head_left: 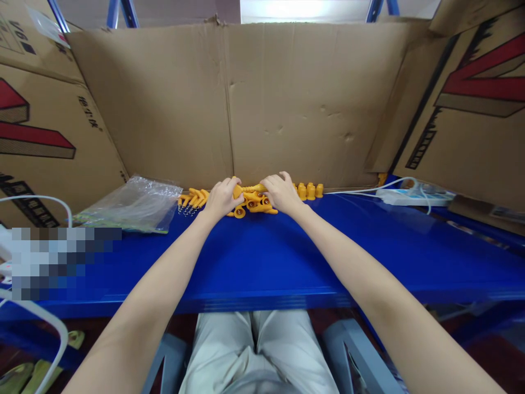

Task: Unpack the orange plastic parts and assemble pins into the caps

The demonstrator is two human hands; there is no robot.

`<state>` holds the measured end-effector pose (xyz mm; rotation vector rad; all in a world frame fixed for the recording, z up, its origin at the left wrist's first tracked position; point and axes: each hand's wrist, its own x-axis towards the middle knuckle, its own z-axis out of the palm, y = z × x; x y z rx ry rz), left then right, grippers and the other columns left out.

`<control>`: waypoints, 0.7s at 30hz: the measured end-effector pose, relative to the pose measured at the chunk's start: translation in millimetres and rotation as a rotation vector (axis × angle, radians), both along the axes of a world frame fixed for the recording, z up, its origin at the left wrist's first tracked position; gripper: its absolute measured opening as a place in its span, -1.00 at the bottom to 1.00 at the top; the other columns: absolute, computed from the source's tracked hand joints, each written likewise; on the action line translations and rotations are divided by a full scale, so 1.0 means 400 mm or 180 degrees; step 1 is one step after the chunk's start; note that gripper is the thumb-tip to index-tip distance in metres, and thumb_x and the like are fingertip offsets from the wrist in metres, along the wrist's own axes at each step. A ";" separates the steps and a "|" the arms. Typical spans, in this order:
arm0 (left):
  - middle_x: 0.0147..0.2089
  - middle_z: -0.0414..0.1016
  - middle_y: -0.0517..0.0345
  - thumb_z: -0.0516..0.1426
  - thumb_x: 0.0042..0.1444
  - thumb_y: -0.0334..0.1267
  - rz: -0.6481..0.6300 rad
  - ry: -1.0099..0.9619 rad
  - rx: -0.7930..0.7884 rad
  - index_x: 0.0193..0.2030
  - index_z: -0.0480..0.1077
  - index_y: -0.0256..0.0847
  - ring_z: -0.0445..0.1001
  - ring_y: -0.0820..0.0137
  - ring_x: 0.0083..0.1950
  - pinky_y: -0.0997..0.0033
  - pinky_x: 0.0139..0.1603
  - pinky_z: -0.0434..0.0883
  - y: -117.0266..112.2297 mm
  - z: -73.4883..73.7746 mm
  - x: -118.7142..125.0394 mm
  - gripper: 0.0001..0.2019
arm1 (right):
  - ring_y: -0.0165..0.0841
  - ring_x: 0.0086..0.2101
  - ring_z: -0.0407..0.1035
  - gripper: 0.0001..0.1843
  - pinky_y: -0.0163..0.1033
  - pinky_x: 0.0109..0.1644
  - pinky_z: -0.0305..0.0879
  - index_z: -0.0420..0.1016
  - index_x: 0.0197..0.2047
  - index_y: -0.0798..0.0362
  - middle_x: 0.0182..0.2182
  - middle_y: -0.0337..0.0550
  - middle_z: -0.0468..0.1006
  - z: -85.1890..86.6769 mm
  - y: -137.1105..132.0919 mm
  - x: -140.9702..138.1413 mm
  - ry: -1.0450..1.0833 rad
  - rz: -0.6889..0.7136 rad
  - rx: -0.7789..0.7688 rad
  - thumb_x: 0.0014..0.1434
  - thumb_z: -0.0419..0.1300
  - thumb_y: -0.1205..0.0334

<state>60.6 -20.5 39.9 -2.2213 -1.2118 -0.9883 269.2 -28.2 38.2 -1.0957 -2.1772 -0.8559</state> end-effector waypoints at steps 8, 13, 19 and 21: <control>-0.25 0.49 0.09 0.14 0.00 -0.24 -0.0029 -0.0177 -0.0187 -0.14 0.32 -0.20 0.45 0.31 -0.22 0.34 -0.16 0.32 0.001 0.001 -0.007 -0.74 | -0.19 -0.17 0.26 -0.69 -0.13 -0.04 -0.04 0.32 0.03 0.19 -0.16 0.06 0.48 0.006 -0.004 0.002 -0.0009 0.0127 0.0030 0.26 -0.04 0.28; -0.17 0.51 0.05 0.13 0.02 -0.23 -0.0034 0.0095 -0.0153 -0.14 0.33 -0.18 0.46 0.28 -0.16 0.29 -0.06 0.30 0.005 0.001 -0.021 -0.76 | -0.19 -0.19 0.27 -0.67 -0.12 -0.08 -0.07 0.36 0.01 0.17 -0.19 0.05 0.49 -0.004 -0.009 -0.013 -0.0195 -0.0090 -0.0143 0.30 -0.03 0.17; -0.24 0.52 0.07 0.13 0.02 -0.21 0.0024 0.0113 -0.0172 -0.15 0.34 -0.20 0.47 0.31 -0.23 0.32 -0.11 0.30 -0.003 0.010 -0.021 -0.76 | -0.18 -0.16 0.25 -0.74 -0.11 -0.05 -0.09 0.36 -0.04 0.14 -0.17 0.02 0.48 0.007 -0.011 -0.013 -0.0215 -0.0175 0.0098 0.22 -0.01 0.38; -0.23 0.52 0.06 0.13 0.02 -0.21 0.0001 0.0120 -0.0165 -0.15 0.34 -0.20 0.48 0.30 -0.22 0.31 -0.10 0.30 -0.007 0.012 -0.019 -0.76 | -0.18 -0.17 0.25 -0.72 -0.13 -0.07 -0.08 0.34 -0.02 0.15 -0.17 0.03 0.48 0.006 -0.008 -0.007 -0.0201 -0.0148 0.0071 0.20 -0.01 0.39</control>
